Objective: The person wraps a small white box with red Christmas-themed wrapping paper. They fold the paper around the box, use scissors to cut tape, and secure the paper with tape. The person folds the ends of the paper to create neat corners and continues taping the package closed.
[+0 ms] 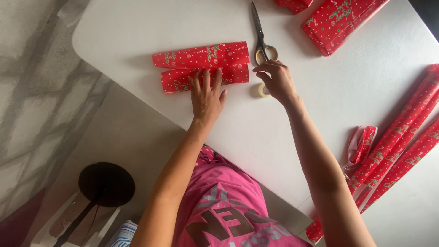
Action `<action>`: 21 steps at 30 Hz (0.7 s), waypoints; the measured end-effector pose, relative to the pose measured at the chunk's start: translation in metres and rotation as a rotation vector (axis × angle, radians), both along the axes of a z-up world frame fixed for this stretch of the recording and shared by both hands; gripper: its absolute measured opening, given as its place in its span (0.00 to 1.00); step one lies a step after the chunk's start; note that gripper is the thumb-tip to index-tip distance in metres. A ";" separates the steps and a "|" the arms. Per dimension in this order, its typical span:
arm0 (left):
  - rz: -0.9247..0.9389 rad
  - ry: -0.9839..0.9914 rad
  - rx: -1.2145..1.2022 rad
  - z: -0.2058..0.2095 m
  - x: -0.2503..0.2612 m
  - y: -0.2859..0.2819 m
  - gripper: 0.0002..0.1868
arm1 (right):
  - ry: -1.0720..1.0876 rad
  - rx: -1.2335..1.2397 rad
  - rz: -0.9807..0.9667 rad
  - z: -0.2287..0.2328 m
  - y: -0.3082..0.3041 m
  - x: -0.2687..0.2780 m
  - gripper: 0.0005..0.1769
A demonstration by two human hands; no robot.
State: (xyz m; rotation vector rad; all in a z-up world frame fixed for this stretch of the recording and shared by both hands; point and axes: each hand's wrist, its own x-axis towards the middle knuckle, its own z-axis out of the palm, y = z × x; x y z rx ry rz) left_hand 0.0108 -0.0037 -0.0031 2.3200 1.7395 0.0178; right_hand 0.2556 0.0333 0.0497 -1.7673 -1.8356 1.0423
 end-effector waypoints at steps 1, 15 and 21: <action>0.000 0.003 -0.013 -0.001 0.003 -0.002 0.41 | -0.008 -0.026 -0.029 -0.002 -0.004 0.000 0.07; 0.009 0.088 -0.106 -0.008 0.016 -0.002 0.50 | -0.208 -0.124 -0.059 -0.052 -0.017 -0.021 0.08; 0.006 0.114 -0.190 0.006 0.019 0.006 0.53 | -0.221 -0.139 -0.094 -0.044 -0.020 -0.020 0.08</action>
